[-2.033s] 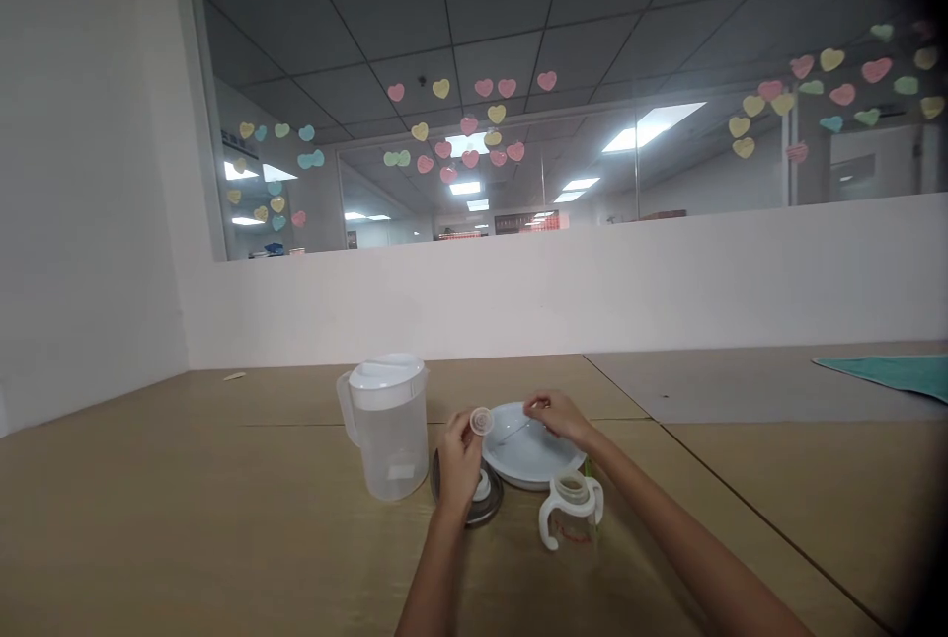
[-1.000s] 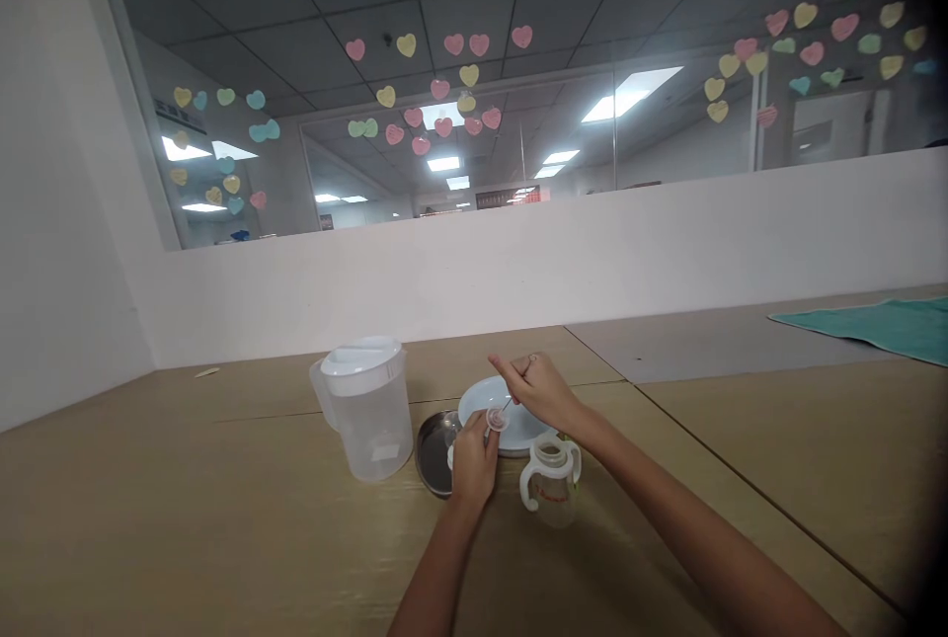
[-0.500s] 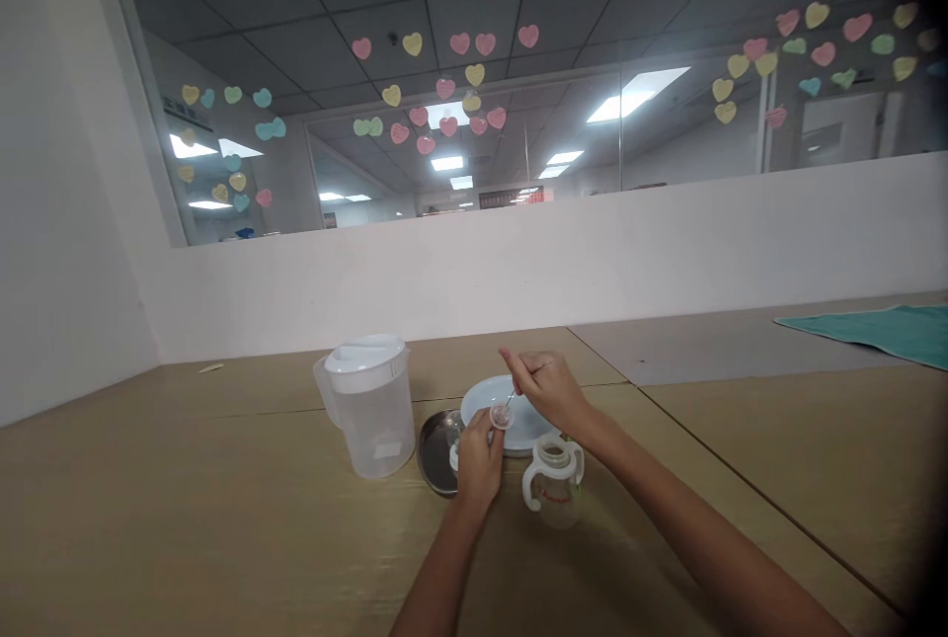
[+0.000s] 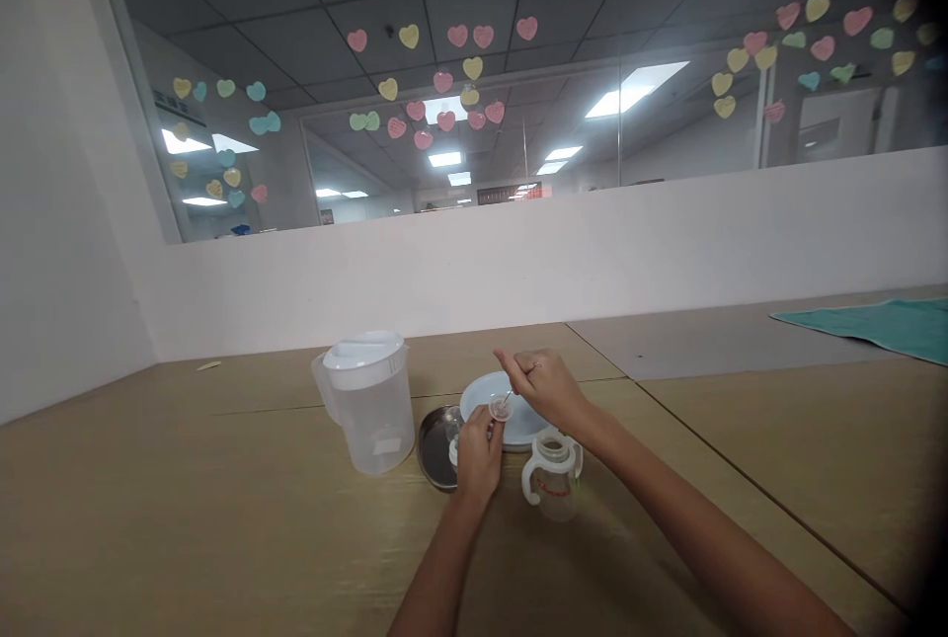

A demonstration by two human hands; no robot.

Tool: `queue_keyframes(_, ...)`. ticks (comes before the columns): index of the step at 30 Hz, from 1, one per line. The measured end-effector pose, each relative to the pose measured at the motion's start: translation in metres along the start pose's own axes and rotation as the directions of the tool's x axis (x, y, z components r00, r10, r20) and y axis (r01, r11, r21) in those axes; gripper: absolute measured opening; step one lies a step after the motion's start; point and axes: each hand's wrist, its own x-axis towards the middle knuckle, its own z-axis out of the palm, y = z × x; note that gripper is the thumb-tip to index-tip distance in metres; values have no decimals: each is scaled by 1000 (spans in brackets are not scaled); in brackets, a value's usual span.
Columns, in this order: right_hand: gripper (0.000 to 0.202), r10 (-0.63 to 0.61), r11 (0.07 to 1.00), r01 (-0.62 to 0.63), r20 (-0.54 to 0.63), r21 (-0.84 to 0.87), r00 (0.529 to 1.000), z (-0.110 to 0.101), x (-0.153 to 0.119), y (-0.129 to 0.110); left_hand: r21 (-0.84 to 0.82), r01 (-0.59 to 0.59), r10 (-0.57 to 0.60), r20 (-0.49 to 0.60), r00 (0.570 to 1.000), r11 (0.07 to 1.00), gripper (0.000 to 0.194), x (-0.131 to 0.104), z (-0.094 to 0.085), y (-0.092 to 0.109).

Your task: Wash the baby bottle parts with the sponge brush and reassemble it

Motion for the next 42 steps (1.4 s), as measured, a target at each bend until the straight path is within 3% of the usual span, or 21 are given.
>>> queue_keyframes(5, 59, -13, 999, 22, 186, -49, 983, 11, -3, -1, 27, 27, -27, -10, 1000, 999, 27, -1, 2, 0)
queue_keyframes(13, 55, 23, 983, 42, 350, -178, 936, 38, -9, 6, -54, 27, -29, -44, 999, 998, 25, -4, 5, -2)
queue_keyframes(17, 57, 9, 979, 69, 384, -190, 923, 39, -10, 10, -67, 20, -24, -52, 998, 998, 23, -5, 8, -4)
queue_keyframes(22, 57, -21, 993, 65, 384, -102, 923, 18, -12, -4, -76, 27, -33, -80, 996, 997, 21, -5, 13, -10)
queue_keyframes(25, 55, -46, 986, 103, 382, -132, 923, 11, -13, -11, -61, 31, -36, -79, 996, 998, 21, -5, 13, -11)
queue_keyframes(29, 50, -67, 950, 185, 418, -251, 906, 20, -13, -6, -53, 17, -22, -89, 996, 998, 22, -5, 12, -8)
queue_keyframes(36, 53, 10, 900, 225, 536, -373, 844, 31, -14, -1, -60, 24, -32, -129, 991, 998, 21, -5, 8, -6)
queue_keyframes(42, 40, -11, 934, 179, 478, -308, 878, 14, -12, -9, -58, 41, -50, -165, 985, 997, 21, -2, 8, -7)
